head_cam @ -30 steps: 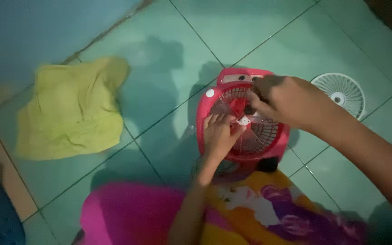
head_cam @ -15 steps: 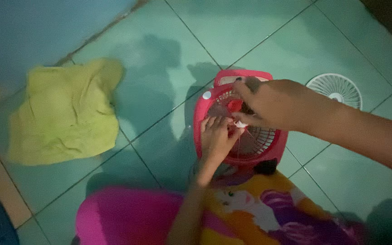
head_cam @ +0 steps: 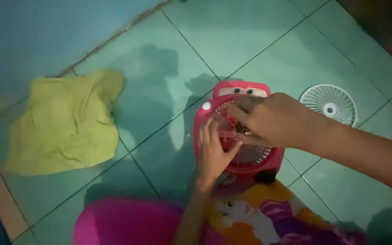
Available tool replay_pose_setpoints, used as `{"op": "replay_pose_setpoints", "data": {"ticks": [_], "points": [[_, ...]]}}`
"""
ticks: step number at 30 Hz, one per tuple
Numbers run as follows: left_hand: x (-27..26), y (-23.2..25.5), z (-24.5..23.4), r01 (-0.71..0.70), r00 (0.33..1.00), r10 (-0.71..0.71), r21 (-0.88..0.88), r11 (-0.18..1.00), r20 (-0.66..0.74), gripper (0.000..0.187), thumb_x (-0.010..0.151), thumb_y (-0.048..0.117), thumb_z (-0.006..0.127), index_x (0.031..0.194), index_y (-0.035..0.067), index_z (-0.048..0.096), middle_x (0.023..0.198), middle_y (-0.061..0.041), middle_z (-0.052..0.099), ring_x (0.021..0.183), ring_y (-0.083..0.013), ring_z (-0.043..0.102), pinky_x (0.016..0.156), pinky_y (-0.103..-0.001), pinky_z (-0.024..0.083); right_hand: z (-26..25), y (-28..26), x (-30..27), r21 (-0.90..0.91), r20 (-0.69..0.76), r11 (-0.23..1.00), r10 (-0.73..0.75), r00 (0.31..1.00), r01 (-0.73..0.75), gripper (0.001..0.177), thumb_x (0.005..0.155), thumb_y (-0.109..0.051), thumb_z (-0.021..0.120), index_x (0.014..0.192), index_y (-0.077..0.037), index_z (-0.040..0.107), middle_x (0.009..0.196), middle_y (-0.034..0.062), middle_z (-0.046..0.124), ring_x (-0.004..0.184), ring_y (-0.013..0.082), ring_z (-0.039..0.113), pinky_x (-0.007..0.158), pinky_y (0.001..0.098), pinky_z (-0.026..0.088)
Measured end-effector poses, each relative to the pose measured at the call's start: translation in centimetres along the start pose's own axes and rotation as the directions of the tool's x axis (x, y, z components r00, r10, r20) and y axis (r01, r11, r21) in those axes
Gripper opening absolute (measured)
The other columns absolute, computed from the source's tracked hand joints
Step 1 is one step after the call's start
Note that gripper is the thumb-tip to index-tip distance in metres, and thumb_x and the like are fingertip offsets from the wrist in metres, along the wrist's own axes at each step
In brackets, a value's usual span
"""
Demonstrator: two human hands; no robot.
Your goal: The person sits on the floor and uses a screwdriver to adjust the central hub of a pink car-shaped toy fan. They repeatedly tighten and loosen the center screw while holding the fan steady, then briefly spin the blades by hand.
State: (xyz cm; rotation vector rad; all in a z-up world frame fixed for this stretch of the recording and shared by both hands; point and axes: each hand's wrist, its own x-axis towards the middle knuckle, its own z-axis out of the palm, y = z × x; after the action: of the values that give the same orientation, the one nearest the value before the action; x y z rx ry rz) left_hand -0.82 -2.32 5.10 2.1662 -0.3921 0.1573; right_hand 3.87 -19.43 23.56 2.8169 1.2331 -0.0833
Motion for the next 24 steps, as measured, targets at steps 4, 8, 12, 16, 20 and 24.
{"op": "replay_pose_setpoints", "data": {"ticks": [4, 8, 12, 16, 20, 24], "points": [[-0.6, -1.3, -0.9, -0.010, 0.993, 0.006, -0.036, 0.999, -0.119, 0.080, 0.096, 0.043, 0.066, 0.154, -0.003, 0.036, 0.154, -0.029, 0.039, 0.139, -0.0486, 0.042, 0.113, -0.059, 0.034, -0.9, -0.2, 0.3, -0.240, 0.510, 0.961, 0.244, 0.825, -0.135, 0.058, 0.109, -0.060, 0.052, 0.144, -0.013, 0.048, 0.080, 0.0060, 0.072, 0.074, 0.0210, 0.072, 0.066, 0.0334, 0.059], [-0.5, -4.2, -0.6, 0.071, 0.981, -0.026, 0.234, 0.970, -0.190, 0.074, 0.105, 0.035, 0.063, 0.151, -0.012, 0.029, 0.163, -0.032, 0.030, 0.151, -0.0476, 0.035, 0.125, -0.059, 0.026, -0.9, 0.3, 0.1, -0.002, -0.082, 1.000, -0.015, 0.997, 0.015, 0.060, 0.071, -0.041, 0.077, 0.117, -0.007, 0.061, 0.091, 0.0072, 0.072, 0.069, 0.0254, 0.072, 0.054, 0.0375, 0.058], [-1.2, -5.5, -0.2, 0.172, 0.963, -0.149, 0.084, 0.982, -0.223, 0.078, 0.099, 0.029, 0.065, 0.148, -0.019, 0.030, 0.157, -0.031, 0.034, 0.149, -0.0444, 0.034, 0.127, -0.055, 0.028, -0.3, 0.2, 0.2, -0.011, -0.103, 1.000, -0.018, 0.995, 0.017, 0.071, 0.068, -0.048, 0.077, 0.122, -0.005, 0.061, 0.105, 0.0122, 0.071, 0.069, 0.0224, 0.071, 0.053, 0.0326, 0.057], [-1.1, -4.9, -0.7, 0.048, 0.973, 0.021, 0.296, 0.954, -0.228, 0.078, 0.096, 0.024, 0.069, 0.140, -0.023, 0.026, 0.156, -0.039, 0.030, 0.145, -0.0500, 0.032, 0.120, -0.059, 0.027, -1.2, 0.4, 0.4, -0.001, 0.278, 0.958, 0.274, 0.921, -0.285, 0.069, 0.088, -0.061, 0.065, 0.127, -0.005, 0.056, 0.079, 0.0064, 0.070, 0.059, 0.0257, 0.069, 0.051, 0.0376, 0.057], [-0.7, -3.5, -1.1, 0.383, 0.923, -0.382, 0.155, 0.911, -0.043, 0.062, 0.099, 0.027, 0.063, 0.148, 0.000, 0.035, 0.144, -0.029, 0.044, 0.132, -0.0425, 0.049, 0.110, -0.052, 0.043, -1.6, 1.0, 0.5, -0.116, 0.439, 0.963, 0.269, 0.857, -0.243, 0.055, 0.095, -0.058, 0.058, 0.120, -0.009, 0.058, 0.072, 0.0067, 0.071, 0.062, 0.0216, 0.069, 0.058, 0.0341, 0.057], [-0.3, -3.0, -1.8, 0.114, 0.981, -0.119, -0.038, 0.993, -0.156, 0.049, 0.097, 0.014, 0.060, 0.143, -0.001, 0.048, 0.142, -0.024, 0.052, 0.132, -0.0437, 0.054, 0.110, -0.048, 0.047, -0.7, 1.0, -0.1, 0.054, -0.092, 0.998, 0.031, 0.995, -0.026, 0.067, 0.071, -0.050, 0.072, 0.118, -0.003, 0.061, 0.094, 0.0174, 0.072, 0.059, 0.0258, 0.069, 0.052, 0.0358, 0.055]]}}
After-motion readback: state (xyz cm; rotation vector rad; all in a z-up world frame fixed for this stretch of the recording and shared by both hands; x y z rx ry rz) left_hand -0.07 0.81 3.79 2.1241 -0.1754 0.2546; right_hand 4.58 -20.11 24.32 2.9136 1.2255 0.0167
